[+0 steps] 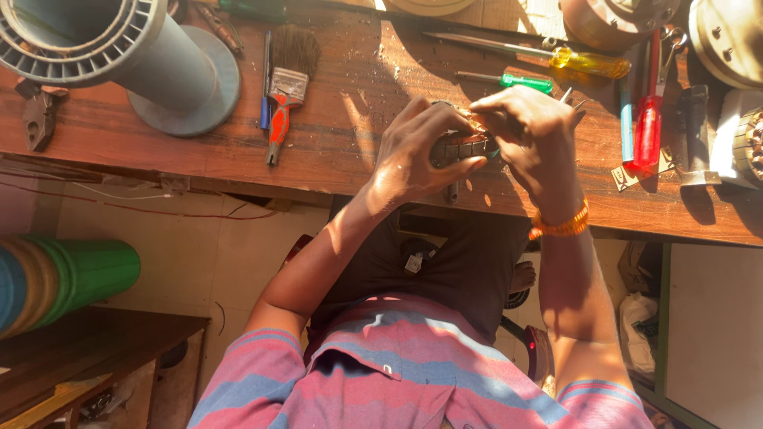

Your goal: The person works at a cluttered workbench removing copper windings from an electric motor armature, pulling wire coils loose by hand and using pliers and a screwdriver to pry pieces free. They rotate the armature to reach different sections and set removed wire pieces aside on the bench.

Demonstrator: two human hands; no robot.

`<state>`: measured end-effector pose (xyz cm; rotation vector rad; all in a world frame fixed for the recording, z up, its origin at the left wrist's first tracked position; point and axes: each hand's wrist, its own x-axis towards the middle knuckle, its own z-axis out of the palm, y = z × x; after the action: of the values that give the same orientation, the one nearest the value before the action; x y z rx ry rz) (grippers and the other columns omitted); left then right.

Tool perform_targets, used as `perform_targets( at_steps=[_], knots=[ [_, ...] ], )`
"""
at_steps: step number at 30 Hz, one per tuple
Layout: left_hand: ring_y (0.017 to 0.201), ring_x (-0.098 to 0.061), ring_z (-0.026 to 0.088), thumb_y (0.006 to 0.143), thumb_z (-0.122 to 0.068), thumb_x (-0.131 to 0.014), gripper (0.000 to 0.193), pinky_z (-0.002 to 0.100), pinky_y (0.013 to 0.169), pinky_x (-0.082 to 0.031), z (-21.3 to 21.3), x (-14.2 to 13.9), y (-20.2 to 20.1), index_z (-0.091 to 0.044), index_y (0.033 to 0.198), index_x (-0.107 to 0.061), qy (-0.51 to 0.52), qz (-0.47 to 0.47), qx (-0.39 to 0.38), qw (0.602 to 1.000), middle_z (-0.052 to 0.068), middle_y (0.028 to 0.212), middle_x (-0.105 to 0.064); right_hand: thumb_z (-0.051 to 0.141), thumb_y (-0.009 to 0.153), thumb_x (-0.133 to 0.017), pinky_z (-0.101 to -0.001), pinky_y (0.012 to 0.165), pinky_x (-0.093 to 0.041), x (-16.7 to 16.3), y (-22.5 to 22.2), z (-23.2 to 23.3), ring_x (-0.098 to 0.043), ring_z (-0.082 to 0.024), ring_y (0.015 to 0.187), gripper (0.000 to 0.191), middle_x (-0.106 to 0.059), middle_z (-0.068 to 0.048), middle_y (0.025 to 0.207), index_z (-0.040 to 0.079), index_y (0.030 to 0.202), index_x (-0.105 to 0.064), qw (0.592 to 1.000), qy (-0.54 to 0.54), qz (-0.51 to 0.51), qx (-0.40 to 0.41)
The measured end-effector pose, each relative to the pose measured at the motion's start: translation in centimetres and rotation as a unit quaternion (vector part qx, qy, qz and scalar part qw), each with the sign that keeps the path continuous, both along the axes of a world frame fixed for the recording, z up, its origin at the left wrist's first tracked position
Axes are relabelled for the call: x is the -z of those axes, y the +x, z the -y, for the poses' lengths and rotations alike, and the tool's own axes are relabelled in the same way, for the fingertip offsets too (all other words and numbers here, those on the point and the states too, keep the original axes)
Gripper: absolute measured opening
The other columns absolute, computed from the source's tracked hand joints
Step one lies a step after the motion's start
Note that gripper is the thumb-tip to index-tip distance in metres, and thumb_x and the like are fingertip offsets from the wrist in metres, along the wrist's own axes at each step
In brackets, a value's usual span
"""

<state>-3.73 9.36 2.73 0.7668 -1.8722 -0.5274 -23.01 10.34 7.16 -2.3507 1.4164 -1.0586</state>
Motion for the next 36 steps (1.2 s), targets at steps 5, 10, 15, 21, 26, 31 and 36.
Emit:
perform_targets(
  at_steps=[5,10,15,21,26,31,36],
  knots=[
    [0.077,-0.073,0.014,0.088,-0.035,-0.079,0.059,0.031,0.077,-0.056,2.0,0.1,-0.5,-0.012,0.135,-0.052,0.275,-0.041,0.022,0.960,0.004,0.084,-0.076,0.003,0.094,-0.088,-0.0318,0.076,-0.054,0.7,-0.4,2.7,-0.071,-0.021,0.084,0.017,-0.072,-0.009,0.094,0.003,0.105,-0.076,0.999,-0.036,0.017,-0.029],
    [0.091,-0.068,0.010,0.095,-0.024,-0.074,0.032,0.029,0.084,-0.056,6.1,2.6,-0.6,-0.006,0.121,-0.069,0.272,-0.104,0.251,0.923,0.002,0.096,-0.073,0.007,0.094,-0.090,-0.0319,0.073,-0.053,0.1,-0.1,2.0,-0.070,-0.021,0.082,0.018,-0.072,-0.009,0.092,0.003,0.104,-0.075,0.999,-0.033,0.014,0.004],
    [0.110,-0.058,0.008,0.107,-0.017,-0.071,0.020,0.028,0.097,-0.049,6.9,5.8,2.4,-0.002,0.120,-0.067,0.334,-0.139,0.374,0.854,0.000,0.113,-0.065,0.009,0.087,-0.090,-0.0362,0.075,-0.052,-0.2,0.6,-1.8,-0.068,-0.025,0.083,0.023,-0.069,-0.012,0.091,0.002,0.100,-0.073,1.000,0.021,-0.012,0.018],
    [0.114,-0.060,0.010,0.104,-0.021,-0.069,0.031,0.029,0.100,-0.052,7.1,6.8,2.6,0.000,0.126,-0.065,0.357,-0.131,0.359,0.852,0.002,0.118,-0.064,0.000,0.089,-0.082,-0.0334,0.071,-0.053,0.9,2.3,-4.9,-0.072,-0.021,0.083,0.019,-0.071,-0.011,0.092,0.003,0.104,-0.071,0.994,0.086,0.048,0.056],
    [0.126,-0.054,0.030,0.091,-0.029,-0.082,0.060,0.042,0.106,-0.044,6.2,5.0,3.2,0.005,0.133,-0.058,0.106,-0.009,0.257,0.960,0.016,0.132,-0.058,0.001,0.094,-0.080,-0.0288,0.072,-0.052,4.3,3.1,-6.3,-0.069,-0.013,0.080,0.016,-0.070,-0.007,0.088,0.004,0.101,-0.066,0.982,0.081,0.145,0.086],
    [0.118,-0.058,0.031,0.082,-0.038,-0.091,0.054,0.043,0.102,-0.050,3.9,1.6,2.6,-0.013,0.121,-0.063,0.071,0.103,0.195,0.973,0.008,0.121,-0.059,0.001,0.097,-0.075,-0.0258,0.069,-0.049,8.8,3.6,-7.1,-0.063,-0.009,0.074,0.016,-0.066,-0.003,0.081,0.003,0.093,-0.060,0.954,0.094,0.252,0.135],
    [0.115,-0.058,0.025,0.083,-0.035,-0.090,0.047,0.040,0.099,-0.052,1.1,1.2,0.8,-0.025,0.123,-0.069,-0.010,0.089,0.043,0.995,0.001,0.117,-0.058,-0.001,0.098,-0.072,-0.0276,0.063,-0.044,9.4,0.8,-6.5,-0.058,-0.011,0.067,0.012,-0.063,-0.003,0.073,0.002,0.090,-0.065,0.926,0.146,0.275,0.215]
  ],
)
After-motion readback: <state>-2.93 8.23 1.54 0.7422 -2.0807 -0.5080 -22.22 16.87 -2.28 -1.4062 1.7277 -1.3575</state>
